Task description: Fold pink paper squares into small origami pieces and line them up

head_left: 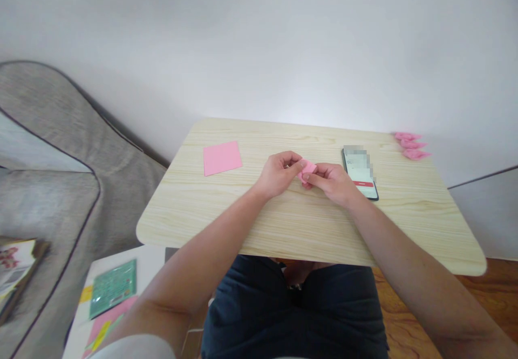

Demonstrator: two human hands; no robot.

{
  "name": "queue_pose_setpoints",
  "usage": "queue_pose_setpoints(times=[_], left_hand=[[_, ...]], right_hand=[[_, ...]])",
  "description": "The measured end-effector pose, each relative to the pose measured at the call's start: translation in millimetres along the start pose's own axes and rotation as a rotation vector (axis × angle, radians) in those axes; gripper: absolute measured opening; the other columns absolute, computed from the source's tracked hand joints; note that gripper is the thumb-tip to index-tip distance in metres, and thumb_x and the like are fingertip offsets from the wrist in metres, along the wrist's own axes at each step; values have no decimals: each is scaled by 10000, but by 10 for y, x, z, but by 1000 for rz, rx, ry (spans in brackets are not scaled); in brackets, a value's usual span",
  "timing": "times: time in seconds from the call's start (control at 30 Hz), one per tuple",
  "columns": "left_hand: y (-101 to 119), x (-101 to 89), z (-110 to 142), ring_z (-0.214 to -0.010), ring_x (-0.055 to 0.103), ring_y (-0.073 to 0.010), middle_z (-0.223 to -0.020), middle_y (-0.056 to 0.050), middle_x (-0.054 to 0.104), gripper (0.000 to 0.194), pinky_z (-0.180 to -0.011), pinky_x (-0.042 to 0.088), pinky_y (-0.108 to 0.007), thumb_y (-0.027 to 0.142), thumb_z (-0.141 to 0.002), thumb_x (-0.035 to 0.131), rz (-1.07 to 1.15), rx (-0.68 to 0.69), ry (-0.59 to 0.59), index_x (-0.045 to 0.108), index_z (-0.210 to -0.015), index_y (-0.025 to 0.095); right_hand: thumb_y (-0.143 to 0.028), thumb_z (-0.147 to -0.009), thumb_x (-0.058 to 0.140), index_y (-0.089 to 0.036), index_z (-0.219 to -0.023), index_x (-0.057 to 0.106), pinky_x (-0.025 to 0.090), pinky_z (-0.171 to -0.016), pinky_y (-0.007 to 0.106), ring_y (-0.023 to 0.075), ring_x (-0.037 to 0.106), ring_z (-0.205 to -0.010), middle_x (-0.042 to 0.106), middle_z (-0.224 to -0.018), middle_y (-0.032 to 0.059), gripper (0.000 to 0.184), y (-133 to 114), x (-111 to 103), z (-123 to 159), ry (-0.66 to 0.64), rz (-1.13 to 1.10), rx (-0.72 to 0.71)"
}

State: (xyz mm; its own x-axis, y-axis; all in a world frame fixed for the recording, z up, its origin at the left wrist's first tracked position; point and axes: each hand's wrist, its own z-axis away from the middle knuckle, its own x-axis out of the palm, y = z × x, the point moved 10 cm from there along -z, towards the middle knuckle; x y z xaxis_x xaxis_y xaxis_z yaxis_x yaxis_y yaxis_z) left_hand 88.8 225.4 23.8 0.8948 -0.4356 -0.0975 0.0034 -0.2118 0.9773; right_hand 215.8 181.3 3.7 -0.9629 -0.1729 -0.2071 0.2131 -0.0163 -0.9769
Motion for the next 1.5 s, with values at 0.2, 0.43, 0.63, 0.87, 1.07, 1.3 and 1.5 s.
queue_pose_setpoints(times=[0.2,0.43,0.63,0.87,1.07,1.3,1.5], left_hand=[[18,22,-8,-735,606,-128,-787,-20,700,300,-720,476,-274,444,-864,739,90,11,21,718,-861,144],[274,141,44,-709,585,-123,-750,-9,680,329,-695,464,-269,472,-831,766,93,25,-6,696,-807,152],[563,301,280,-718,588,-121,-758,-15,676,295,-699,455,-268,428,-860,751,73,14,-106,708,-815,140],[616,392,658,-696,557,-111,-741,2,645,290,-671,439,-259,426,-858,751,98,12,-42,686,-807,148],[539,422,897,-691,570,-112,-732,2,654,273,-675,447,-260,409,-857,747,86,-23,-25,695,-813,145],[431,304,1031,-686,565,-115,-732,2,666,288,-672,436,-261,434,-849,746,45,-44,66,702,-811,152],[224,299,1138,-697,610,-158,-772,-26,723,236,-673,434,-292,401,-864,711,-238,-123,-29,766,-886,172]], right_hand=[[-578,-849,777,-179,-831,767,574,-780,356,199,721,-761,787,-844,82,399,75,82,112,15,-124,118],[-582,-853,764,-186,-801,730,568,-755,342,179,702,-723,763,-786,58,400,-168,18,387,128,-90,5],[-494,-812,810,-179,-808,753,592,-752,341,170,698,-715,755,-771,51,319,-295,82,686,131,-237,46],[-503,-765,855,-189,-868,760,598,-759,346,157,684,-707,745,-776,29,345,-332,231,980,103,-283,39],[-545,-785,844,-172,-826,731,592,-721,322,148,679,-676,731,-744,33,392,-218,386,1159,63,-294,47],[-607,-825,775,-193,-880,682,598,-622,320,167,689,-655,738,-784,52,428,10,538,1358,32,-334,239],[-433,-918,697,-262,-1198,635,546,-678,348,194,681,-798,753,-1061,62,334,-244,144,1518,351,211,-91]])
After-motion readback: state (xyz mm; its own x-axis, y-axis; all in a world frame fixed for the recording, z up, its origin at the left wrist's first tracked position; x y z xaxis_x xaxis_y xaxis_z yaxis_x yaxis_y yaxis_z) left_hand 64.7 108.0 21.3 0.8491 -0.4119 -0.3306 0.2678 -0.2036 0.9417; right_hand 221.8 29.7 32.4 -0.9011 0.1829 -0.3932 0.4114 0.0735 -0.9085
